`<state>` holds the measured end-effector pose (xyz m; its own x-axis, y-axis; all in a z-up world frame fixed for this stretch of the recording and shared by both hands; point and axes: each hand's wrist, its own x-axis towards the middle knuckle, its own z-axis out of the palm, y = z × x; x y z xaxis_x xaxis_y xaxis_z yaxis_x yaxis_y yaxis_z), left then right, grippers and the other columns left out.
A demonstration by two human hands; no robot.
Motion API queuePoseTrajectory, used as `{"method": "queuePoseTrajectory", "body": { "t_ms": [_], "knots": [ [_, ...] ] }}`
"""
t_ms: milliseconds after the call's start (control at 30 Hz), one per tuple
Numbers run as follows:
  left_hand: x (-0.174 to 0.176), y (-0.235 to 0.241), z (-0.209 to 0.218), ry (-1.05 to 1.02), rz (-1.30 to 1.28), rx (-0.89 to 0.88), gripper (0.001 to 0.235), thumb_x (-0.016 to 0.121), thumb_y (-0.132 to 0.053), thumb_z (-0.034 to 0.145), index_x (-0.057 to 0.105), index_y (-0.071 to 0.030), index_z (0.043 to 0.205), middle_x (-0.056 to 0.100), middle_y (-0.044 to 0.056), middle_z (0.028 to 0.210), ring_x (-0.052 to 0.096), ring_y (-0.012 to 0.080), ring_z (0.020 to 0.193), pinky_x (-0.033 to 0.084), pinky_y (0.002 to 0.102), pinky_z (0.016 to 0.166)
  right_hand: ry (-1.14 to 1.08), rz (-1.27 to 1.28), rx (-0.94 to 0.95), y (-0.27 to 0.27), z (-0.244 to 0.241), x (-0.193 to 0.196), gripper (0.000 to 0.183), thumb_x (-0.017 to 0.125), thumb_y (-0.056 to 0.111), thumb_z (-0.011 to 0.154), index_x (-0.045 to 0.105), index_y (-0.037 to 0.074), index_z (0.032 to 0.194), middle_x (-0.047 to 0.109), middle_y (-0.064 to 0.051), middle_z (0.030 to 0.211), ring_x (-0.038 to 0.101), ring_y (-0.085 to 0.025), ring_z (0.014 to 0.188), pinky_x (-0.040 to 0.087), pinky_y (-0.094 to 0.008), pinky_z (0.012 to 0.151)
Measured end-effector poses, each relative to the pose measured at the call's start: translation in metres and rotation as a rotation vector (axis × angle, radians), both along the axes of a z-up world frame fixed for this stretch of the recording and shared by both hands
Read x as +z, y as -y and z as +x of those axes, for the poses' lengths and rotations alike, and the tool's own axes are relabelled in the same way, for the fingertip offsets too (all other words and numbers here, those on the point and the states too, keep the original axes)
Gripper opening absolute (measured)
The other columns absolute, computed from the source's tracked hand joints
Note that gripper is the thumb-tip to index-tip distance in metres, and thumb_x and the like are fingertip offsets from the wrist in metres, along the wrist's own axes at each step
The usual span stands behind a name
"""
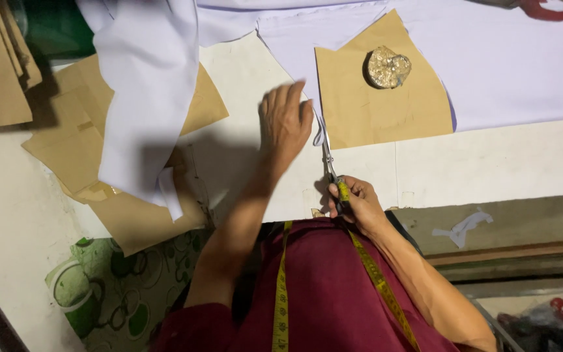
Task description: A person in a sewing factory environment uses paper patterns to trace and cut specific shapes out of white fabric using scissors, pencils, and measuring tape.
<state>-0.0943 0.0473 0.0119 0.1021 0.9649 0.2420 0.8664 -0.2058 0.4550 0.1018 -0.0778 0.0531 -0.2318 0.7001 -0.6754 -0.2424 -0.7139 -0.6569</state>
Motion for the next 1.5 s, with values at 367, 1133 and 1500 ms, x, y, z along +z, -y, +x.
{"method": "queuePoseTrajectory", "body": {
  "t_ms": [367, 1133, 1500],
  "knots": [
    [0.010, 0.048, 0.024, 0.504, -0.508, 0.205, 0.007, 0.071, -0.017, 0.087, 0.074, -0.012, 0.091, 0.062, -0.002, 0.052, 0.065, 0.0180, 0.047, 0.042, 0.029, 0.039, -0.005, -0.003, 0.020, -0.001, -0.001, 0.006, 0.036, 0.076, 0.029, 0.094, 0.059, 0.000, 0.081, 0.064, -0.021, 0.062, 0.070, -0.027, 0.047, 0.035, -0.020, 0.026],
    [0.011, 0.049, 0.024, 0.485, -0.592, 0.202, 0.013, 0.064, -0.015, 0.089, 0.074, -0.007, 0.094, 0.064, 0.004, 0.055, 0.070, 0.0329, 0.060, 0.049, 0.040, 0.051, 0.079, 0.058, -0.047, -0.021, -0.021, 0.007, 0.033, 0.079, 0.026, 0.092, 0.062, 0.000, 0.080, 0.060, -0.018, 0.056, 0.067, -0.025, 0.042, 0.043, -0.024, 0.030],
    [0.006, 0.047, 0.022, 0.474, -0.622, 0.201, 0.014, 0.064, -0.013, 0.089, 0.074, -0.007, 0.096, 0.066, 0.004, 0.058, 0.071, 0.0310, 0.062, 0.051, 0.038, 0.053, 0.103, -0.068, -0.022, -0.044, -0.024, 0.050, 0.036, 0.078, 0.030, 0.093, 0.061, 0.000, 0.081, 0.060, -0.018, 0.057, 0.067, -0.025, 0.041, 0.036, -0.022, 0.024]
  ]
}}
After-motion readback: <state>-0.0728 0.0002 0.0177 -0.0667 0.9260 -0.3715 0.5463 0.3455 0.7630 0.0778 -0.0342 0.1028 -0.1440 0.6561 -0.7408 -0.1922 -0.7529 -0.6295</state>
